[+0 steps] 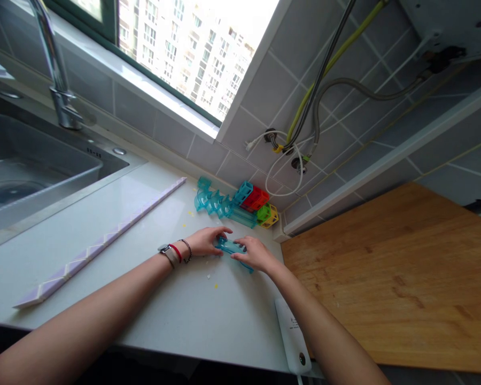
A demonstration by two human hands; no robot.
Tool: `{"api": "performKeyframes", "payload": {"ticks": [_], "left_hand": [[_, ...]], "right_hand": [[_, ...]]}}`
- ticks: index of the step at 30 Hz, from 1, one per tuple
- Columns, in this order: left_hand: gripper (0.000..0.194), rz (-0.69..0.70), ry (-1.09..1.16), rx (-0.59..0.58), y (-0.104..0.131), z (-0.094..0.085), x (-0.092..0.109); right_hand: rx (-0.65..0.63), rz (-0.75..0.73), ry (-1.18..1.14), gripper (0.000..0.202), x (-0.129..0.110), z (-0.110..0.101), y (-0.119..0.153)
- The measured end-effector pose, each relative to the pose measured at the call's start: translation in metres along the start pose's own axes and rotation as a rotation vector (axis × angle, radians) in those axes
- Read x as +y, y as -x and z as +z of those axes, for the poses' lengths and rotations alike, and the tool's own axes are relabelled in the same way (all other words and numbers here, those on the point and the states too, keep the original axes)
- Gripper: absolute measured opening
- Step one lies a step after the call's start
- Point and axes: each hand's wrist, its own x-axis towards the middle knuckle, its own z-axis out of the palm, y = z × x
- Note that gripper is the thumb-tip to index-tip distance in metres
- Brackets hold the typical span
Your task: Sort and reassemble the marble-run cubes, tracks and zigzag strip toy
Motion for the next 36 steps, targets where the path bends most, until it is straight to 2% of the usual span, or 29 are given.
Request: {"api": "performKeyframes", "payload": {"ticks": [9, 21, 32, 36], "left_hand": [[0.077, 0.0, -0.027, 0.012, 0.0, 0.002, -0.003], [0.075, -0.002, -0.044, -0.002, 0.001, 0.0, 0.003], [0.075, -0.013, -0.055, -0.007, 0.001, 0.0, 0.004], [0.078, 0.017, 0.013, 0.036, 0.0, 0.001, 0.002]], "right_hand": [[0.002, 0.006, -0.023, 0.051, -0.007, 0.005, 0.0], [-0.002, 0.028, -0.034, 0.053, -0.002, 0.006, 0.005], [0.013, -0.003, -0.009, 0.052, -0.006, 0.011, -0.003], [0.038, -0.009, -0.01, 0.05, -0.01, 0.007, -0.003]]}}
